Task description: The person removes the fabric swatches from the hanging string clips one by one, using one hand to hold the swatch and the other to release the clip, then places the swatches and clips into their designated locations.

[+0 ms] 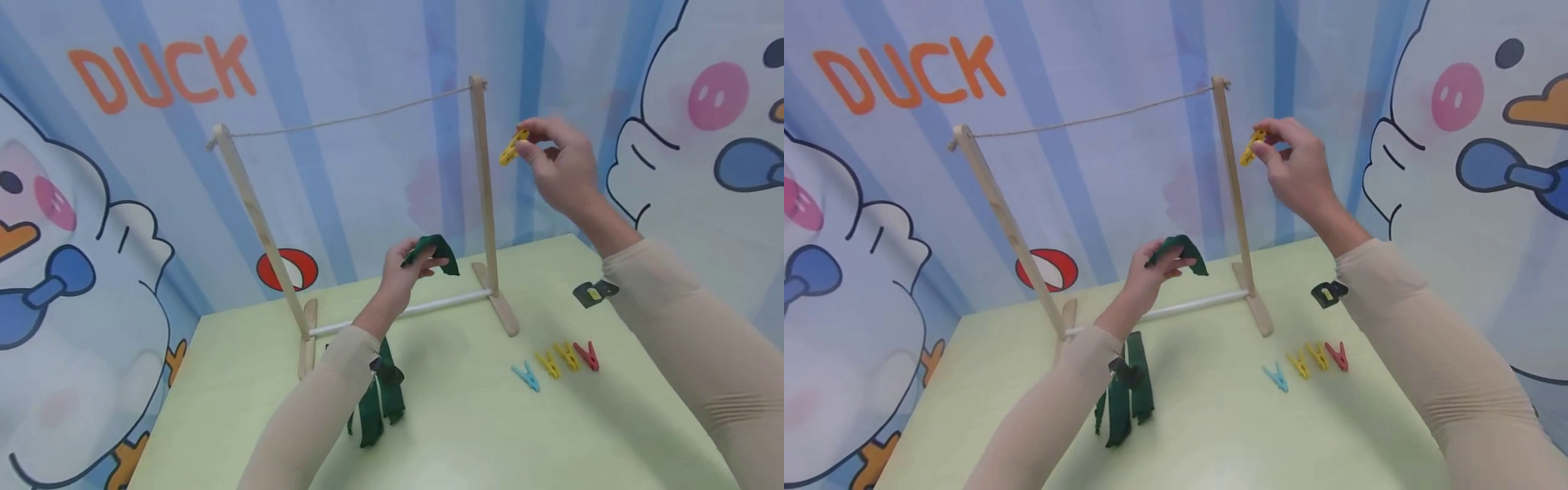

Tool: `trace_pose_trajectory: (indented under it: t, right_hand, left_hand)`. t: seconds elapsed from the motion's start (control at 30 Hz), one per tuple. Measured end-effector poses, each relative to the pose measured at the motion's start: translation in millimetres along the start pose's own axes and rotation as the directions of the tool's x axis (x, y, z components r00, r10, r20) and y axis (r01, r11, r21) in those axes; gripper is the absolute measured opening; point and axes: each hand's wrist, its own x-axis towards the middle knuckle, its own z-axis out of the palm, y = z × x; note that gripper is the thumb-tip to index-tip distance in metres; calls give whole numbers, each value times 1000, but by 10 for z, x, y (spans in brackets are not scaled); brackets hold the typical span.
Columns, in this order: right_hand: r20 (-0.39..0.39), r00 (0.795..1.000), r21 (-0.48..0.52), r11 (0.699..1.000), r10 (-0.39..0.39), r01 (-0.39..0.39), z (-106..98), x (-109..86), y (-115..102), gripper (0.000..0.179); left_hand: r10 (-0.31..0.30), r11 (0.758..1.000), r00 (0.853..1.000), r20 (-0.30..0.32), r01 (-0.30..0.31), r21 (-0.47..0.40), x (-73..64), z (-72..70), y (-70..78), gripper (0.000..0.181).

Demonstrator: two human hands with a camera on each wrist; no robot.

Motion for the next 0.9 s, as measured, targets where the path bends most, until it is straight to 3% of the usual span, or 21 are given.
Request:
trace_pose_trajectory:
  t: [0.17,0.3,0.47,0.63,0.73,0.9]
  right_hand:
    - [93,992,-122,990,84,-72,-175,-308,295,29]
    - [189,966,-214,968,176,-134,-310,-625,562,33]
    - [252,936,-261,949,246,-179,-388,-1000,901,34]
    - [321,880,-322,914,349,-245,-441,-1326,1085,37]
    - [365,842,-359,895,396,-266,-492,-1453,1134,42]
    - [454,758,-459,852,469,-252,-581,-1571,1230,51]
  left_hand:
    - [-55,999,998,-8,55,0,-94,-127,-155,9]
    - [-125,992,992,-22,126,16,-173,-195,-284,15]
    - [-205,978,978,-37,206,43,-270,-254,-421,21]
    - [-274,960,960,-53,276,45,-365,-292,-531,30]
    - [-306,951,949,-76,309,27,-412,-314,-584,48]
    - [-352,935,931,-96,355,9,-459,-367,-671,54]
